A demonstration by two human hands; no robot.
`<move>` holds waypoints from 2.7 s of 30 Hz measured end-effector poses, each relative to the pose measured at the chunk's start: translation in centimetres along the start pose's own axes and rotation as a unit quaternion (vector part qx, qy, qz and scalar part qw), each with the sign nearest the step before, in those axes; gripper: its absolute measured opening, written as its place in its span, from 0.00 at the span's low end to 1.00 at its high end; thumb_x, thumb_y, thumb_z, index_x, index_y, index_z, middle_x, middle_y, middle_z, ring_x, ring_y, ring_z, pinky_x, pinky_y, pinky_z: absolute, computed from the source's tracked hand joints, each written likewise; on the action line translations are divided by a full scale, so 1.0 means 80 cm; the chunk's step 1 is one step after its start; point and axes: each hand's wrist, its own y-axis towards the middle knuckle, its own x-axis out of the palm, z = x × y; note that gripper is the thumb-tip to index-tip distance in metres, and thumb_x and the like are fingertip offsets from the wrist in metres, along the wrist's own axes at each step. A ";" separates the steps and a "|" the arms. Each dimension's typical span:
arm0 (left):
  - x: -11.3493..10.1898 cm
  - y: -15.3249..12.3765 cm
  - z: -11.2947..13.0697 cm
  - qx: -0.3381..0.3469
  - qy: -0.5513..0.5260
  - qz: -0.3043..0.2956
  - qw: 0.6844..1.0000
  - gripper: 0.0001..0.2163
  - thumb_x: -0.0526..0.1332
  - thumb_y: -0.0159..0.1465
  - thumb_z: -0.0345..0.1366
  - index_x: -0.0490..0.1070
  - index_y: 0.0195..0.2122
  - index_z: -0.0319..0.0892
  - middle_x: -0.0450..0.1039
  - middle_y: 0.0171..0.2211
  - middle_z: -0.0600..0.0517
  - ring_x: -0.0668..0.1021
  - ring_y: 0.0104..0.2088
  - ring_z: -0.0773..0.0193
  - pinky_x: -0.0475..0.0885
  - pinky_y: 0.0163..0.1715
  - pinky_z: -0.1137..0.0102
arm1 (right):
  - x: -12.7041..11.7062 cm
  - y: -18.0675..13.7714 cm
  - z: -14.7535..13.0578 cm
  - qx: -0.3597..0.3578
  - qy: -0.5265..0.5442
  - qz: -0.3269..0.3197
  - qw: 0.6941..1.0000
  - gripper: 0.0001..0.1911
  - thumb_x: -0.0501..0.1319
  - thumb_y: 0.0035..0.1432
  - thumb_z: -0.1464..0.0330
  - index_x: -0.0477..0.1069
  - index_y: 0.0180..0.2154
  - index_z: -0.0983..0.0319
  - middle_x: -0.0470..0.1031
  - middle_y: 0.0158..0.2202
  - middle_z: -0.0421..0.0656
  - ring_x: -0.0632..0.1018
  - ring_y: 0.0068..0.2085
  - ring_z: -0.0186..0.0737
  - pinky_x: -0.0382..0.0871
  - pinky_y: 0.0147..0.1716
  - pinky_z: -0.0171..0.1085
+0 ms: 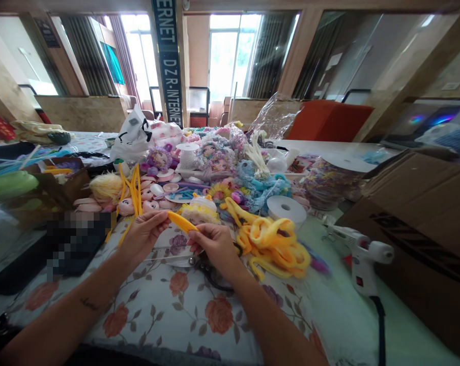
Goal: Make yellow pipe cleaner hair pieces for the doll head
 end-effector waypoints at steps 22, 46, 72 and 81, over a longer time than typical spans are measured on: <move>0.004 -0.006 -0.007 0.054 0.120 -0.057 0.990 0.07 0.68 0.54 0.37 0.80 0.29 0.37 0.73 0.21 0.53 0.70 0.24 0.73 0.66 0.24 0.79 | 0.003 -0.001 -0.001 -0.009 -0.009 -0.049 0.999 0.16 0.62 0.55 0.58 0.75 0.30 0.65 0.75 0.26 0.42 0.74 0.27 0.33 0.68 0.27 0.31; 0.002 -0.013 -0.011 0.471 0.427 -0.043 0.771 0.03 0.63 0.58 0.28 0.76 0.32 0.40 0.78 0.30 0.49 0.79 0.29 0.67 0.74 0.29 0.75 | 0.012 -0.005 0.012 0.093 0.200 -0.089 0.971 0.15 0.66 0.52 0.58 0.71 0.29 0.65 0.77 0.24 0.43 0.74 0.22 0.30 0.68 0.24 0.29; -0.011 -0.002 -0.012 0.515 0.585 -0.120 0.615 0.12 0.57 0.64 0.29 0.74 0.47 0.42 0.80 0.37 0.45 0.81 0.37 0.58 0.77 0.38 0.66 | 0.007 -0.002 0.009 -0.147 -0.249 0.015 0.957 0.13 0.57 0.61 0.63 0.72 0.27 0.62 0.71 0.21 0.38 0.70 0.23 0.34 0.59 0.24 0.33; -0.008 -0.010 -0.017 0.443 0.529 -0.065 0.721 0.09 0.59 0.62 0.31 0.79 0.39 0.43 0.81 0.32 0.46 0.82 0.32 0.59 0.76 0.35 0.67 | 0.015 -0.005 0.009 -0.099 -0.199 0.011 0.975 0.14 0.57 0.60 0.60 0.72 0.26 0.61 0.73 0.21 0.40 0.70 0.22 0.35 0.61 0.22 0.33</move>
